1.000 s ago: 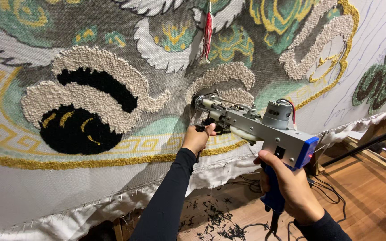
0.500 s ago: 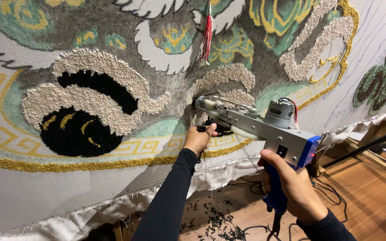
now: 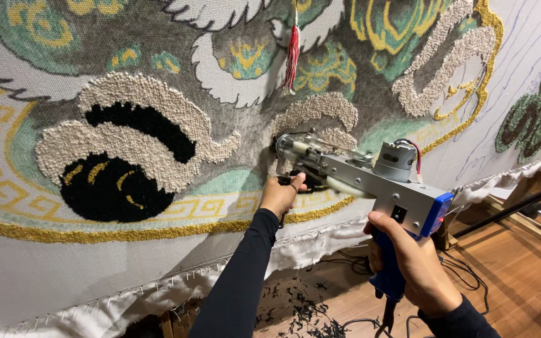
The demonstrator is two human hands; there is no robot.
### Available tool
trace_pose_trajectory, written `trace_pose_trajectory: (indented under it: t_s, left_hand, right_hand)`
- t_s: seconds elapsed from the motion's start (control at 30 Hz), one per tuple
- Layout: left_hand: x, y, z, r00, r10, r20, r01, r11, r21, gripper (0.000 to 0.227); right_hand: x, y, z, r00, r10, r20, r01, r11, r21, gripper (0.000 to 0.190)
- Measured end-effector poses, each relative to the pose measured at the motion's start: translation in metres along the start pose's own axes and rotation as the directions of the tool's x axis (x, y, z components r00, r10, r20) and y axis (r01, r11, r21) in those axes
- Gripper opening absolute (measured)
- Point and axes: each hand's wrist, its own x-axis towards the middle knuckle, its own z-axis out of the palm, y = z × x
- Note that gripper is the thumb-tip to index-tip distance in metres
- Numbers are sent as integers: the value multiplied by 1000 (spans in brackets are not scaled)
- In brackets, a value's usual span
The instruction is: The person uses a handheld electric tufting gun to apply black yarn onto a stretched canvas featuring a pre-drawn design. They guide the tool along the outlines of the pattern, creating a textured surface, while occasionally using their left hand to adjust the fabric or check the yarn placement.
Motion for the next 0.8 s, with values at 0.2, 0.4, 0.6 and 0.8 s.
trace_pose_trajectory:
  t_s: [0.2,0.4,0.6,0.8]
  left_hand:
    - [0,0,2,1000,16,8,-15,1000,-28,42]
    - [-8,-3,9,996,-38,75,43,997,-60,43]
    - [-25,8,34,972,-35,231,84,975,-206,61]
    - [-38,7,67,948,63,311,21,966,-258,60]
  right_hand:
    - [1,-1,-3,1000,-16,24,16,1000,8,33]
    - [1,-5,-20,997,55,48,-55,998,14,31]
    - [16,-5,-73,991,57,124,-57,998,0,40]
    - [12,-22,-112,985,78,155,-84,996,34,30]
